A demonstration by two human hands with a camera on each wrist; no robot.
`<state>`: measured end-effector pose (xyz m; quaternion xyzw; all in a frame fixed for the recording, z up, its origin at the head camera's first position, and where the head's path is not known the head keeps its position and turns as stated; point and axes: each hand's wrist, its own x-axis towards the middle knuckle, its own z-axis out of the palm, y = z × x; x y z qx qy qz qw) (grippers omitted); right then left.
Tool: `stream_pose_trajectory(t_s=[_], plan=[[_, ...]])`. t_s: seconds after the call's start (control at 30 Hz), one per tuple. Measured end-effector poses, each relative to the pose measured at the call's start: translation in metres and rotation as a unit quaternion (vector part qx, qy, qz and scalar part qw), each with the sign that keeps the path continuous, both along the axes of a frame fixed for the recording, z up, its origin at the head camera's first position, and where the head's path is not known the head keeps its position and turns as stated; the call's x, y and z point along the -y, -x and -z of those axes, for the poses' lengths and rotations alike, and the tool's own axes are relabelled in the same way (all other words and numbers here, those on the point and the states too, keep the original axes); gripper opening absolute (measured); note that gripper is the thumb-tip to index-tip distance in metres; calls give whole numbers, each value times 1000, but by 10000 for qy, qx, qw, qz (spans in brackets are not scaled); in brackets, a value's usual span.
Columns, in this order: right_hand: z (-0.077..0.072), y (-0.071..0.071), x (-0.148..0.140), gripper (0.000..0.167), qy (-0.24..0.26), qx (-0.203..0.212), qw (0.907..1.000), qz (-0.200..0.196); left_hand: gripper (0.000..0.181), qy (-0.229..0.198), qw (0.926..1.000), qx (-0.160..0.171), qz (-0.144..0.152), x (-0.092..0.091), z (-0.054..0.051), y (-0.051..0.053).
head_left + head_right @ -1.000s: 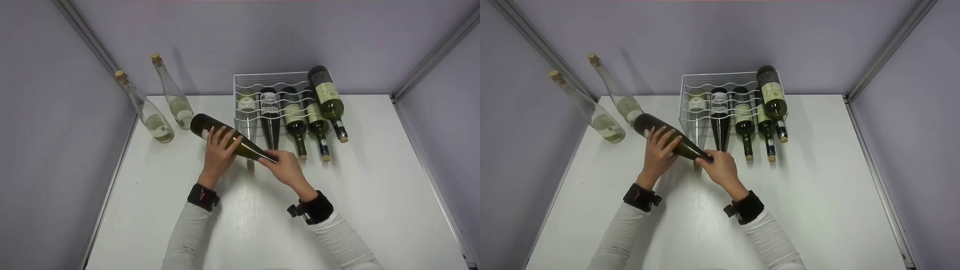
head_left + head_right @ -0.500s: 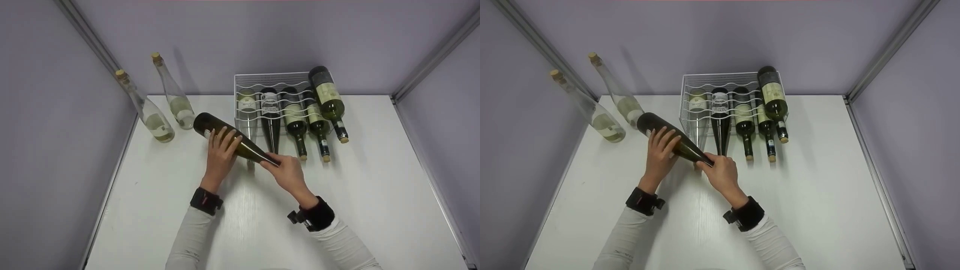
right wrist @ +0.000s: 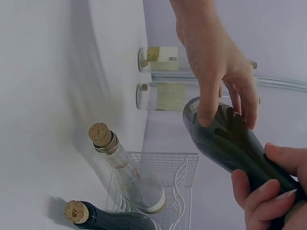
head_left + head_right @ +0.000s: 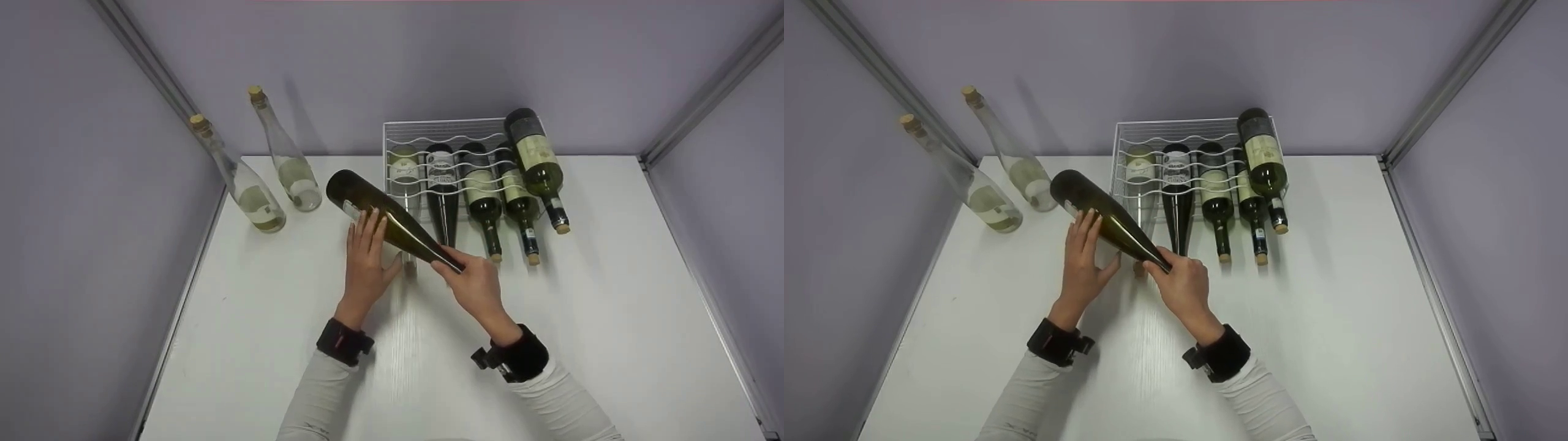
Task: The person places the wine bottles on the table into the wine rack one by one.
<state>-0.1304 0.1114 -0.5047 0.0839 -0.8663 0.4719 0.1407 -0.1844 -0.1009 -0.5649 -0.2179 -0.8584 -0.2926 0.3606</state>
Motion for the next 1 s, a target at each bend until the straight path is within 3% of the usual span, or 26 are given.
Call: stream_pose_trajectory(t_s=[0.13,0.27,0.4,0.53,0.67,1.0], plan=[[1,0,-3,39,210,-67,9997,71,82,-474,9986,209,-86,-8,-1,-8],[2,0,-5,38,330,-101,9993,158,84,-802,9955,495,19,-15,-3,-13],[3,0,-7,37,370,-128,9989,271,81,-971,9894,1058,222,-21,-4,-19],[4,0,-10,37,412,-142,9983,377,74,-1118,9786,1683,390,-27,-6,-25],[4,-1,-13,37,550,-139,9974,448,72,-1104,9710,2057,518,-33,-10,-27],[5,2,-18,31,959,-171,9921,792,72,-717,9636,2388,961,-46,-17,-27]])
